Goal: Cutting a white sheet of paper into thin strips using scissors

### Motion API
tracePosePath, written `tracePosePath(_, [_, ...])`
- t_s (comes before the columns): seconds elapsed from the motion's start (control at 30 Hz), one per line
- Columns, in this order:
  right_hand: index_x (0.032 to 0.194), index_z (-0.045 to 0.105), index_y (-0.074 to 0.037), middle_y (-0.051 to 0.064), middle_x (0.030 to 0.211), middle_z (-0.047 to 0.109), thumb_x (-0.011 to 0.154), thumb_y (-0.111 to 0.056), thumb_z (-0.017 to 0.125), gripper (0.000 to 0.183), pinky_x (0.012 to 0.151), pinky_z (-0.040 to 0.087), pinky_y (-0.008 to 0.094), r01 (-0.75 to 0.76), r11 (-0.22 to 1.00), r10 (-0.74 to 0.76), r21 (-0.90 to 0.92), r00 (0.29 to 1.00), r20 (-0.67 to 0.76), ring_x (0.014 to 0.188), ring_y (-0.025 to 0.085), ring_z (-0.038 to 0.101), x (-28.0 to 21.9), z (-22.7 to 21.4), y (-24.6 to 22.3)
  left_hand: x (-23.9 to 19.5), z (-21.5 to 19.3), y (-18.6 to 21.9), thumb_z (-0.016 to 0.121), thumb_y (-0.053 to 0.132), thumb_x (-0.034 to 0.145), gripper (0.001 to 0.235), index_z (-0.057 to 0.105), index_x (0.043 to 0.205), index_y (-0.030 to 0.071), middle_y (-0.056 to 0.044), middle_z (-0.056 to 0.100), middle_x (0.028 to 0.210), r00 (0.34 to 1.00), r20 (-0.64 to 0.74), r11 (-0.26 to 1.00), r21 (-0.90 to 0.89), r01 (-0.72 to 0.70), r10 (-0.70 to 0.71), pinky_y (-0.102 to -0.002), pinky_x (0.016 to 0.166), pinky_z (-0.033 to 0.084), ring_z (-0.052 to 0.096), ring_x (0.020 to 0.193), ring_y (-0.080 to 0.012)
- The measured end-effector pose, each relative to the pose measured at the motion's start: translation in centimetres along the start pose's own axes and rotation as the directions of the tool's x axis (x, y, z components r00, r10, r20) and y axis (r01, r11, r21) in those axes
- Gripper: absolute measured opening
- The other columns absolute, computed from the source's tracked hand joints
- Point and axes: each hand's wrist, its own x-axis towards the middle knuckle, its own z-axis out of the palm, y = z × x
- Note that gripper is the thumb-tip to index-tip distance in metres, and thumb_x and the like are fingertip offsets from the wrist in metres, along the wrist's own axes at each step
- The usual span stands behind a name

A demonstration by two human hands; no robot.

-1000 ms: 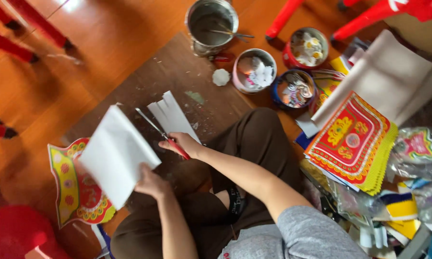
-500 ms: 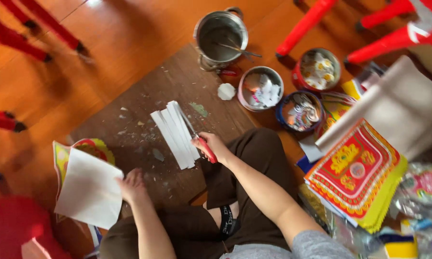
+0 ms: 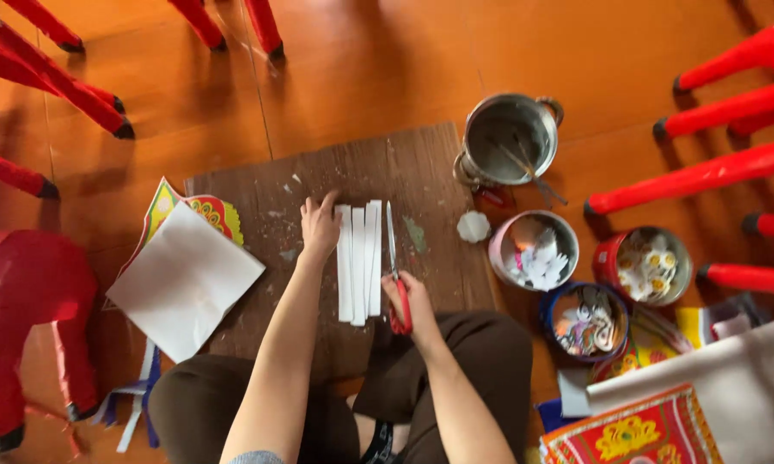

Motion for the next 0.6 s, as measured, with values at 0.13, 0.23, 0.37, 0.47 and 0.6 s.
tracePosePath(0.13, [0.093,0.064,-0.006,0.009,0.042,0.05,0.093,-0.036,0.065,0.03,0.033,0.043,0.024,-0.017,0.996,0.016,0.09,1.0,0.009,0.032,0.018,0.055,2.3,-0.1,5.5,0.7,-0.3,-0.3,0.081,0.032,0.073,0.054,0.059,0.121,0.021,-0.013,0.048,0.115,1.0,0.01,0.999,-0.049,-0.019,0.02,-0.045,0.094,0.051,0.053,0.115,-0.0363])
tracePosePath(0.23, [0.089,0.063,-0.005,0.009,0.041,0.05,0.093,-0.035,0.066,0.03,0.031,0.042,0.024,-0.035,0.994,0.034,0.106,0.999,0.013,0.032,0.018,0.056,1.7,0.3,4.3,1.3,1.6,-1.1,0.083,0.03,0.071,0.045,0.061,0.106,0.015,-0.012,0.051,0.109,0.997,0.055,0.992,-0.112,0.065,-0.06,-0.049,0.09,0.053,0.056,0.111,-0.0371])
tracePosePath(0.37, [0.091,0.062,-0.007,0.004,0.05,0.051,0.094,-0.034,0.064,0.027,0.036,0.038,0.024,-0.101,0.994,0.099,0.039,0.995,0.032,0.038,0.013,0.051,0.2,0.5,0.5,0.0,-0.1,0.3,0.074,0.023,0.076,0.028,0.065,0.1,0.014,-0.012,0.053,0.108,0.996,0.059,0.979,-0.188,0.08,-0.07,-0.049,0.084,0.05,0.054,0.107,-0.0368])
tracePosePath(0.47, [0.085,0.057,-0.011,-0.003,0.057,0.052,0.095,-0.034,0.063,0.026,0.04,0.034,0.024,-0.113,0.993,0.114,-0.034,0.993,0.043,0.044,0.008,0.046,-0.4,0.8,-0.6,-1.0,-1.4,1.0,0.064,0.018,0.082,0.021,0.065,0.101,0.007,-0.016,0.056,0.104,0.997,0.036,0.957,-0.282,0.07,-0.062,-0.049,0.079,0.047,0.054,0.102,-0.0383])
tracePosePath(0.6, [0.077,0.051,-0.013,-0.002,0.054,0.05,0.094,-0.035,0.065,0.031,0.039,0.034,0.026,-0.089,0.996,0.09,-0.01,0.996,0.029,0.042,0.009,0.046,-0.3,0.8,-0.2,-1.1,-1.6,0.8,0.064,0.018,0.082,0.053,0.053,0.134,0.02,-0.016,0.056,0.125,0.996,0.085,0.96,-0.278,0.028,-0.005,-0.053,0.095,0.043,0.049,0.119,-0.0392])
